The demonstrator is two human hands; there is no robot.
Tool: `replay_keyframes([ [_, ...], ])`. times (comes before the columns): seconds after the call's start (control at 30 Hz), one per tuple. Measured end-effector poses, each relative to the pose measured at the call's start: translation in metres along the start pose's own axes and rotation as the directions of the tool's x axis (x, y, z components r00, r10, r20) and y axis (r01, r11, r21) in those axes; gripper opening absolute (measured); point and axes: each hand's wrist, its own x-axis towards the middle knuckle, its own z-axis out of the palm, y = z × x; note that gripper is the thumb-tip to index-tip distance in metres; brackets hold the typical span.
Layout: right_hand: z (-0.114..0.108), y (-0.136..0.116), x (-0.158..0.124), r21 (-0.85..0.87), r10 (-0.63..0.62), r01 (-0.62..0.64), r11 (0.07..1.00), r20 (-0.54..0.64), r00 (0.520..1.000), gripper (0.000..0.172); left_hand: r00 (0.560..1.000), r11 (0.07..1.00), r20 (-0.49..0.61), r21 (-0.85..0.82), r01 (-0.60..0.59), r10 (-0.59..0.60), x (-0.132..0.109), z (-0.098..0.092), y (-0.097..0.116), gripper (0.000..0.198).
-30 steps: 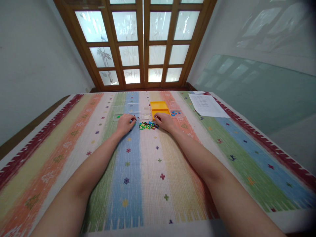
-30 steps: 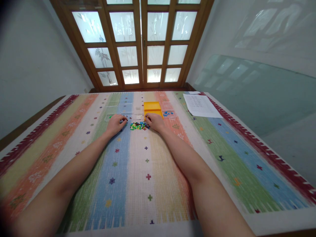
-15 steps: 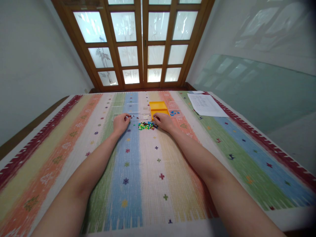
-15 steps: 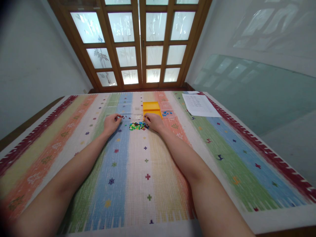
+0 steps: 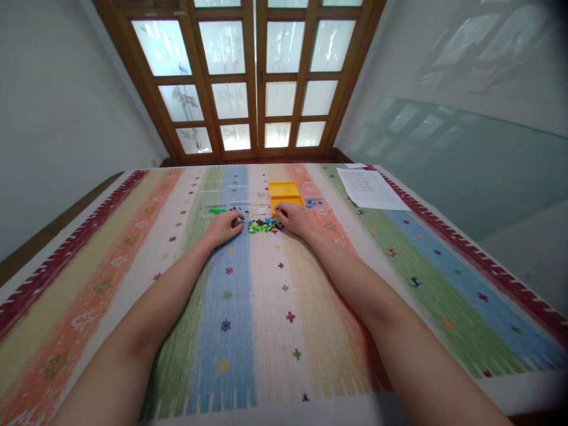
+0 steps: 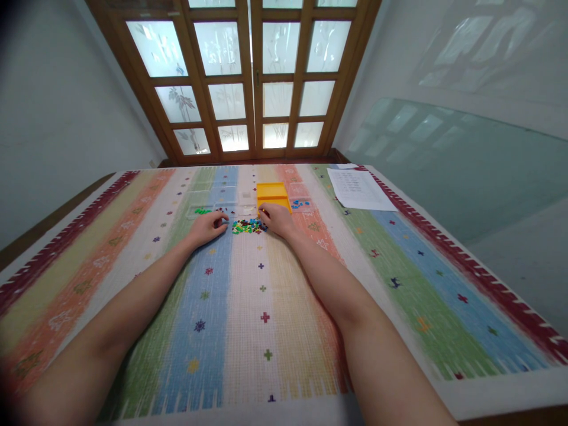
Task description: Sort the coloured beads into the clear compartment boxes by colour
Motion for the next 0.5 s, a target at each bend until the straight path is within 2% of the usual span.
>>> replay_keyframes([
  [0.13, -0.0005, -0.0005, 0.0004, -0.005, 0.002, -0.002, 1.0, -0.003, 1.0, 0.015, 1.0, 0.999, 0.028, 0.04, -0.001, 0.0, -0.0001, -0.0003, -0.0057, 0.022],
  [0.3, -0.0024, -0.0028, 0.0, -0.009, 0.008, -0.008, 1.0, 0.002, 1.0, 0.015, 1.0, 0.999, 0.028, 0.052, -0.009, 0.007, 0.0007, 0.001, -0.0092, 0.024],
  [0.4, -0.0027, -0.0032, -0.0003, -0.014, 0.008, -0.008, 1.0, 0.002, 1.0, 0.016, 1.0, 0.999, -0.021, 0.047, 0.006, -0.005, 0.0005, -0.0002, -0.0085, 0.023],
  [0.5, -0.0022, -0.0026, -0.0004, -0.017, -0.001, 0.001, 1.0, -0.007, 1.0, 0.017, 0.989, 0.997, -0.137, 0.028, 0.066, -0.062, 0.0001, -0.0033, -0.0083, 0.023],
])
